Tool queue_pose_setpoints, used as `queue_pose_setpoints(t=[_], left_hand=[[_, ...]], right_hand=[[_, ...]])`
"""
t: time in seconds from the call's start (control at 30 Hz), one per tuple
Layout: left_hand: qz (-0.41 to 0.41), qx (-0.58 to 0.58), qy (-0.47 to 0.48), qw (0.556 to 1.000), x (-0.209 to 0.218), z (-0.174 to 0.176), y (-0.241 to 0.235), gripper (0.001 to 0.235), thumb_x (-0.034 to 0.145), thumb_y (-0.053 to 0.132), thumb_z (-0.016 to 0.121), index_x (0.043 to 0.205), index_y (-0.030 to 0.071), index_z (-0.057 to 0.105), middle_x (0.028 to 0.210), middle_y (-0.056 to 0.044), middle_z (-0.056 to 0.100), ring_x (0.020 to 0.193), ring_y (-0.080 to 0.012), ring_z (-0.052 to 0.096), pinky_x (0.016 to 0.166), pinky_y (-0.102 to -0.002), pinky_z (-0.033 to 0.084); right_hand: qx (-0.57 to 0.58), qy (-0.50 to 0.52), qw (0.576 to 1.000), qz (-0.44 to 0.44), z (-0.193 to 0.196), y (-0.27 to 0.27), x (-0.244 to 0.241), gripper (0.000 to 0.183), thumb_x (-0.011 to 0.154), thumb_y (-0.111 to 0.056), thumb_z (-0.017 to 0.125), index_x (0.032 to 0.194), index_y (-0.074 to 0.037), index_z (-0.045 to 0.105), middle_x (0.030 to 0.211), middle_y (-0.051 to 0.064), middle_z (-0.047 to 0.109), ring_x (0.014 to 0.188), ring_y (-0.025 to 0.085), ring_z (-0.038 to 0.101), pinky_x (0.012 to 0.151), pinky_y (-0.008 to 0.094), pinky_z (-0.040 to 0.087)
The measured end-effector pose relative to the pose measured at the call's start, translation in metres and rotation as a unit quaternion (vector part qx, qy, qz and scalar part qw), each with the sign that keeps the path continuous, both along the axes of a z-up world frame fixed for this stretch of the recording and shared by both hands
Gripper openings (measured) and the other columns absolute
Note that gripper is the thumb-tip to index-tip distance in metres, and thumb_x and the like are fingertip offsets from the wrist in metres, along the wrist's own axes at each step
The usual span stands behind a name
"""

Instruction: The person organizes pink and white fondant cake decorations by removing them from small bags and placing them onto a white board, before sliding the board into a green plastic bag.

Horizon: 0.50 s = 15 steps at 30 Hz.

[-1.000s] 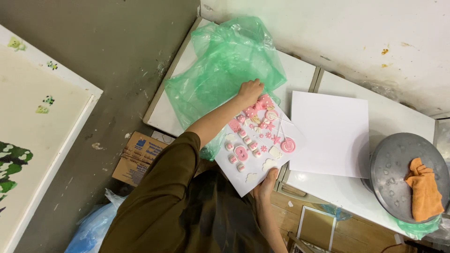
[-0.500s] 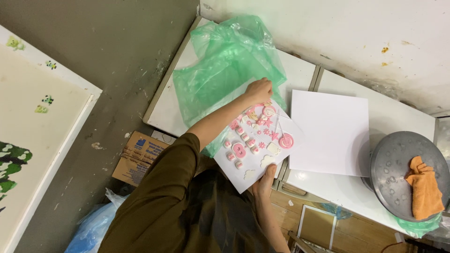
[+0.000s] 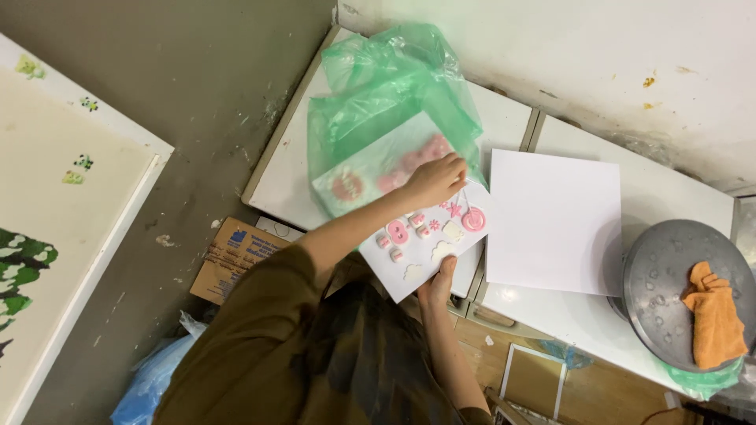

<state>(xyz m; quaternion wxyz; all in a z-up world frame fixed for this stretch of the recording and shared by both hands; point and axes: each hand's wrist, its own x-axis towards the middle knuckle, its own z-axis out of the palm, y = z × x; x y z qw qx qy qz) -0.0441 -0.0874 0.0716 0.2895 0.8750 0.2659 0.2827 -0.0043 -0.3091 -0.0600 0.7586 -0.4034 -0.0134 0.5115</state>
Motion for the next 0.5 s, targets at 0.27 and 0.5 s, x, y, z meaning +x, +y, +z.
queue_pose_setpoints(t=[0.27,0.5], left_hand=[[0.267,0.015,-0.039,0.963,-0.170,-0.005,-0.097,0.037,0.082,0.025,0.082,0.099,0.003,0.057,0.097,-0.012,0.057,0.097,-0.0327,0.056,0.085,-0.046,0.045],[0.357,0.021,0.040,0.933,-0.186,-0.082,-0.112,0.042,0.079,0.031,0.085,0.098,0.009,0.056,0.106,-0.010,0.056,0.103,-0.0311,0.056,0.088,-0.046,0.042]], right_hand=[[0.092,0.049,0.994,0.018,-0.016,0.053,0.001,0.066,0.102,-0.050,0.050,0.156,-0.017,0.032,0.157,0.007,0.044,0.143,0.030,0.045,0.119,0.052,0.038],[0.106,0.084,0.990,0.043,-0.041,0.114,-0.019,0.056,0.102,-0.047,0.054,0.146,-0.018,0.040,0.152,0.007,0.048,0.140,0.033,0.048,0.116,0.057,0.042]])
